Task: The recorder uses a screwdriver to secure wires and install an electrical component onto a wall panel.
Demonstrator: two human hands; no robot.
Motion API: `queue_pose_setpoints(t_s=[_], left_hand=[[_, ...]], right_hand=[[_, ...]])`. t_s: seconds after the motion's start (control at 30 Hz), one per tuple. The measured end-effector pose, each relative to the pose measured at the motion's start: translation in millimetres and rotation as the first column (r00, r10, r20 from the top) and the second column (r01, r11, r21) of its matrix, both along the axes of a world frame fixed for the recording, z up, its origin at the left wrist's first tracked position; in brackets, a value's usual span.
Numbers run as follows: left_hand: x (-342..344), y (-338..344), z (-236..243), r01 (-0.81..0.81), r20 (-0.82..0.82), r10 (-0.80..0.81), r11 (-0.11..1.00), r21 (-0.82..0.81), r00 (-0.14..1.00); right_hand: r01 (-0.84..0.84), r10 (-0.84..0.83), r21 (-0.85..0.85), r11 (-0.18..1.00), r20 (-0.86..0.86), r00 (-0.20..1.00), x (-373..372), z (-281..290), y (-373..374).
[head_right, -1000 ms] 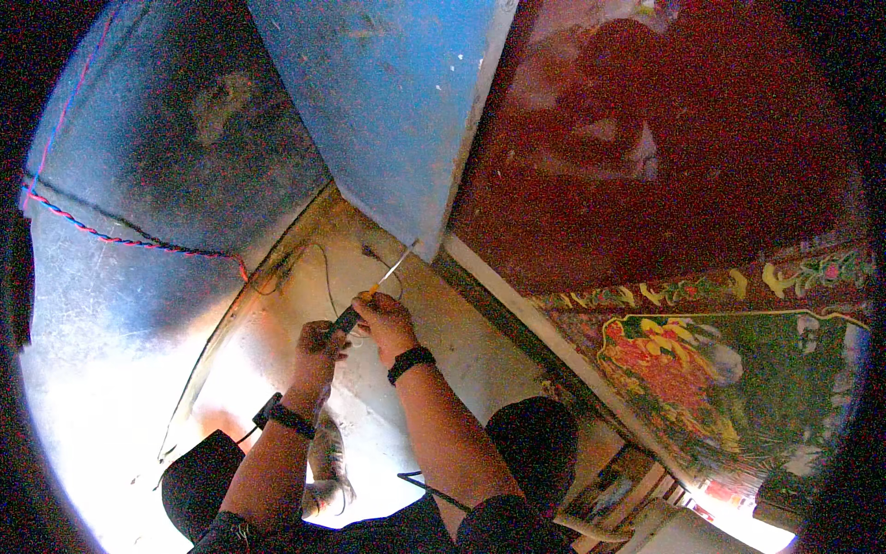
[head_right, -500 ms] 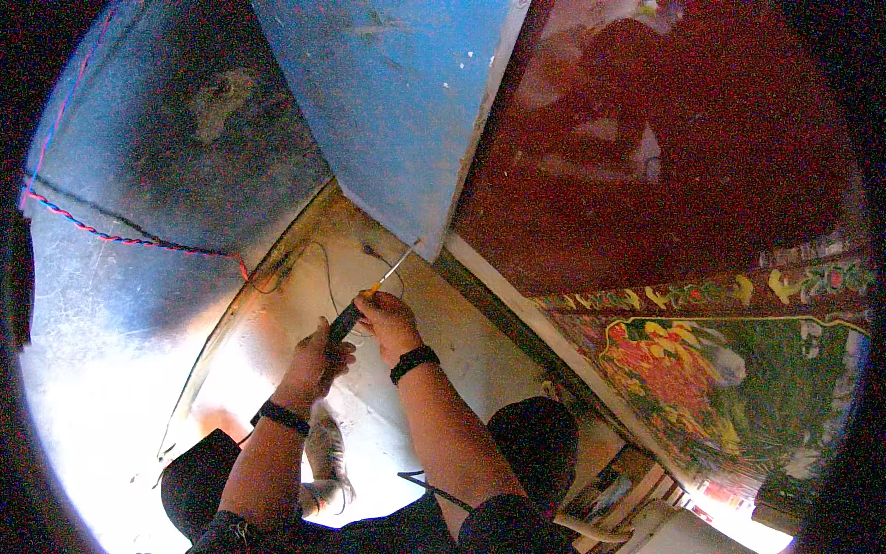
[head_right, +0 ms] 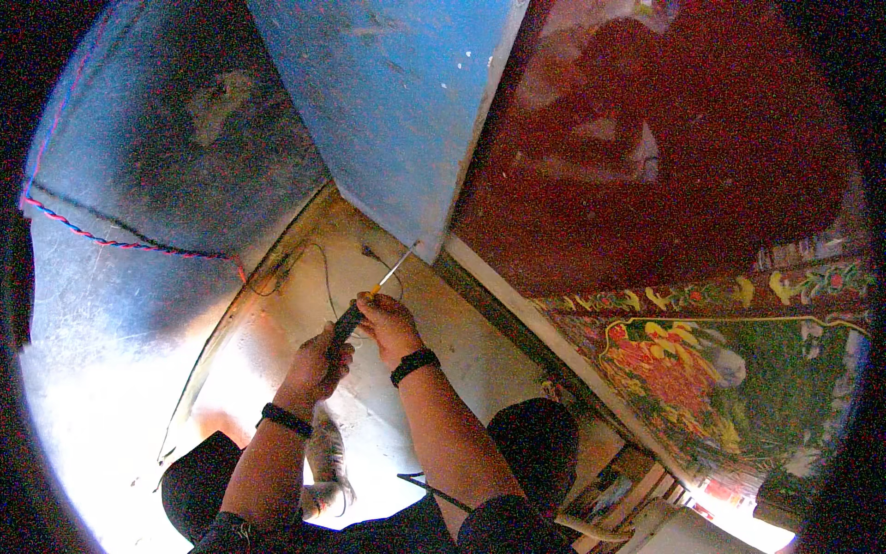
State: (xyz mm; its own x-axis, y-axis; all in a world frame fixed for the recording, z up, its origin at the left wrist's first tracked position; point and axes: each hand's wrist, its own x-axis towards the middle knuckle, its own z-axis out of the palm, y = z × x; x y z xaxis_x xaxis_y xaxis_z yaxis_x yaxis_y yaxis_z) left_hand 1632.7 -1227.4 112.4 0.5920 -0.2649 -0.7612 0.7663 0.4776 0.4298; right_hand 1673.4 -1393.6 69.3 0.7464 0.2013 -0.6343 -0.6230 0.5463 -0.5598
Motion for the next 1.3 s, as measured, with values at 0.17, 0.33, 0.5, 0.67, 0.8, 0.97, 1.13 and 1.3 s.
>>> queue_pose_setpoints(t_s=[0.17,0.33,0.5,0.67,0.8,0.97,1.13,1.3], left_hand=[[-8,-20,-13,-0.202,0.521,-0.265,0.710,0.675,0.811],[-2,-14,4,-0.074,0.244,-0.032,0.907,0.415,0.969],[-4,-18,1,-0.007,0.200,-0.073,0.928,0.372,0.977],[-4,-9,-4,-0.390,0.571,-0.577,0.418,0.821,0.583],[-2,-10,7,0.040,0.041,-0.043,0.996,0.075,0.998],[-12,-25,-13,-0.191,0.527,-0.278,0.717,0.670,0.803],[-3,-16,7,-0.136,0.489,-0.435,0.627,0.767,0.756],[3,-12,15,-0.033,-0.017,0.032,0.995,-0.093,0.999]], right_hand=[[0.025,-0.024,0.050,0.998,-0.030,0.999,5,6,5],[0.035,-0.035,0.065,0.997,-0.001,0.999,7,4,-2],[0.056,-0.056,0.078,0.995,0.001,0.998,4,1,-2],[0.090,-0.094,0.108,0.990,0.027,0.995,12,11,8],[0.100,-0.102,0.067,0.993,0.033,0.994,7,1,-13],[0.150,-0.150,0.103,0.983,-0.011,0.989,8,0,-2],[0.114,-0.116,0.089,0.989,0.026,0.993,16,3,-9],[0.096,-0.098,0.088,0.991,0.016,0.995,16,7,-13]])
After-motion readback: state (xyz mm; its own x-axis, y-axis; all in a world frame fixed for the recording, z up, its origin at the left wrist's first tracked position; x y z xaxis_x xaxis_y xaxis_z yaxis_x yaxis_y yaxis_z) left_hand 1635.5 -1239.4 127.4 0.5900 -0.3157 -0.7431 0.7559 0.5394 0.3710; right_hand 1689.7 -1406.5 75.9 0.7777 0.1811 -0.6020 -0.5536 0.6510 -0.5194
